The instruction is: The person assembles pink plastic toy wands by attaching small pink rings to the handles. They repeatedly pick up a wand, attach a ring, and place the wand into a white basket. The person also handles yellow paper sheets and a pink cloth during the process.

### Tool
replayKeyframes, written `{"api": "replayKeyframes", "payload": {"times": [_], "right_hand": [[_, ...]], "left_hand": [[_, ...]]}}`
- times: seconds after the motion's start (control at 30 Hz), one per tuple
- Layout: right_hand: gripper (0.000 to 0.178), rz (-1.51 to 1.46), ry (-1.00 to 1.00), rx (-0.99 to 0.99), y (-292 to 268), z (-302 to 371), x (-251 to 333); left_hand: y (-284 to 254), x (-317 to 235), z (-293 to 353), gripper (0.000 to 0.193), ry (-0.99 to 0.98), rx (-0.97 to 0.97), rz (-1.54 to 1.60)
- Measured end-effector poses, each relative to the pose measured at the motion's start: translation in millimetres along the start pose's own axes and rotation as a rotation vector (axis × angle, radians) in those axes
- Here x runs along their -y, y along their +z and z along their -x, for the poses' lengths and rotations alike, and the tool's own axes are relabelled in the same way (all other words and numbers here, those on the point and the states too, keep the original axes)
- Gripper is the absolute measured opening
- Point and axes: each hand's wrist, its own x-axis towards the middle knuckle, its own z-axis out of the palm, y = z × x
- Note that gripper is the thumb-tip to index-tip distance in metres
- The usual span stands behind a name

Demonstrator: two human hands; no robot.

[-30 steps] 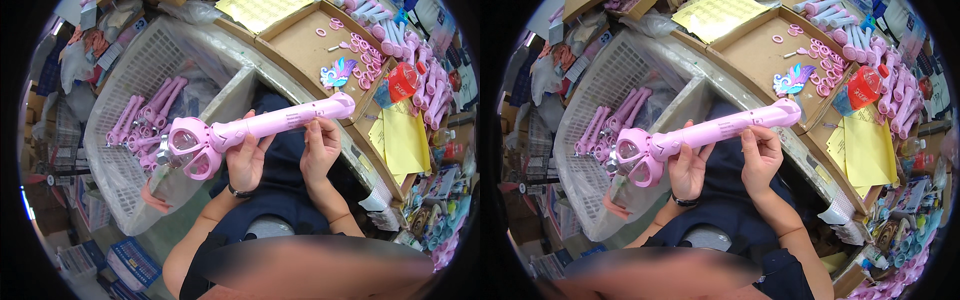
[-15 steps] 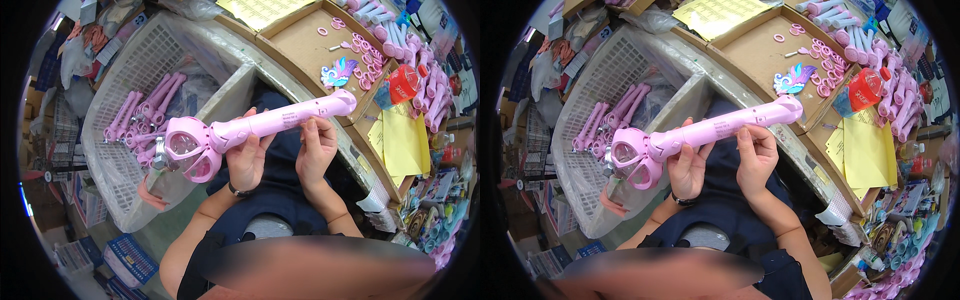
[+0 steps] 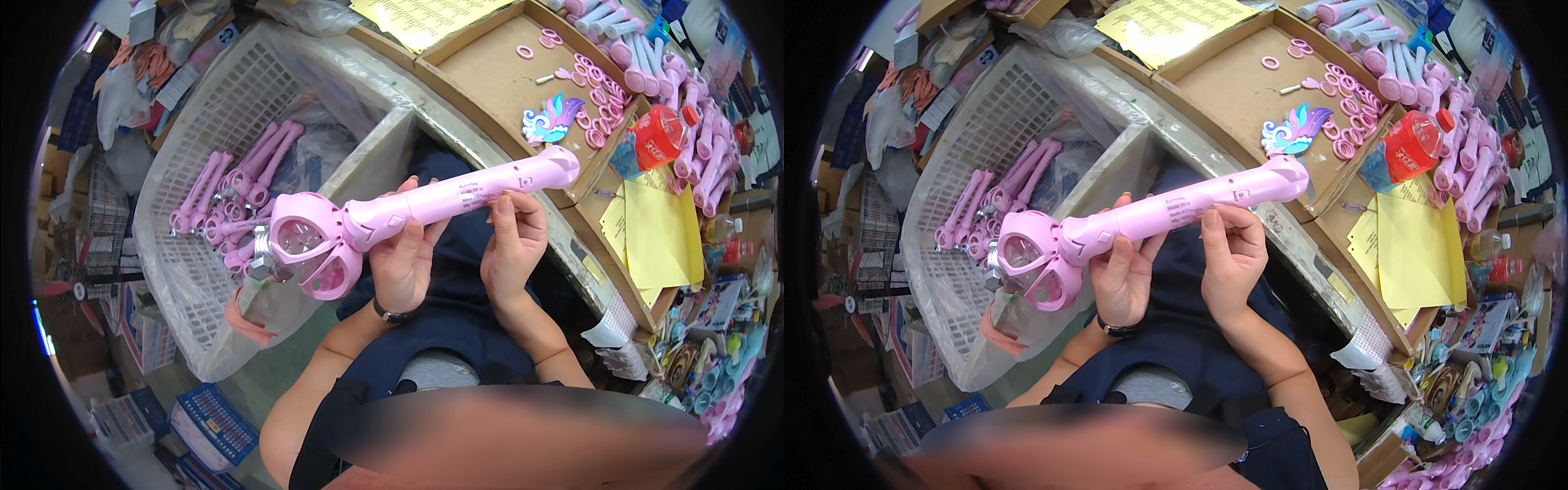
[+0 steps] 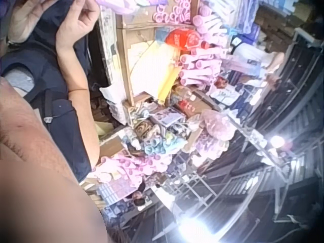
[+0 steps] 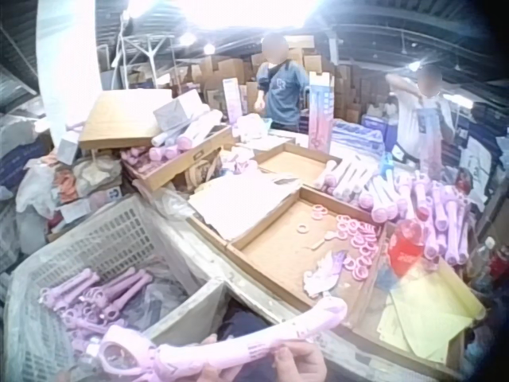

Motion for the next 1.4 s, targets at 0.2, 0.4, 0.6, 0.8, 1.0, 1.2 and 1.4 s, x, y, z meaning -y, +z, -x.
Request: {"api": "replayKeyframes", "payload": {"times": [0.2, 0.4, 0.6, 0.8, 1.0, 1.2, 1.4], "right_hand": [[0.010, 0.017, 0.010, -0.017, 0, 1, -3], [0.015, 0.060, 0.015, -0.006, -1, -1, -8], [0.049, 0.199, -0.101, -0.025, -5, -4, -23], [0.071, 0.400, -0.168, -0.276, -39, -44, -12], [0.055, 0.973, -0.152, 0.922, -50, -63, 44], [0.048, 0.940, -0.190, 0.551, -4, -6, -6], [0.049, 0.917, -0.226, 0.415, -4, 26, -26]], "left_hand": [[-2, 0, 0, 0.037, -0.002, -0.007, 0.003], [-5, 6, 2, 0.040, 0.042, -0.045, -0.019], [-14, 15, 3, 0.046, 0.317, 0.176, -0.309], [-22, -14, -7, 0.053, 0.453, 0.235, -0.429], [-16, -81, -52, 0.047, 0.119, 0.260, -0.390], [13, -52, -96, 0.040, 0.253, 0.190, -0.572], [8, -13, -88, 0.044, 0.629, 0.051, -0.866]]}}
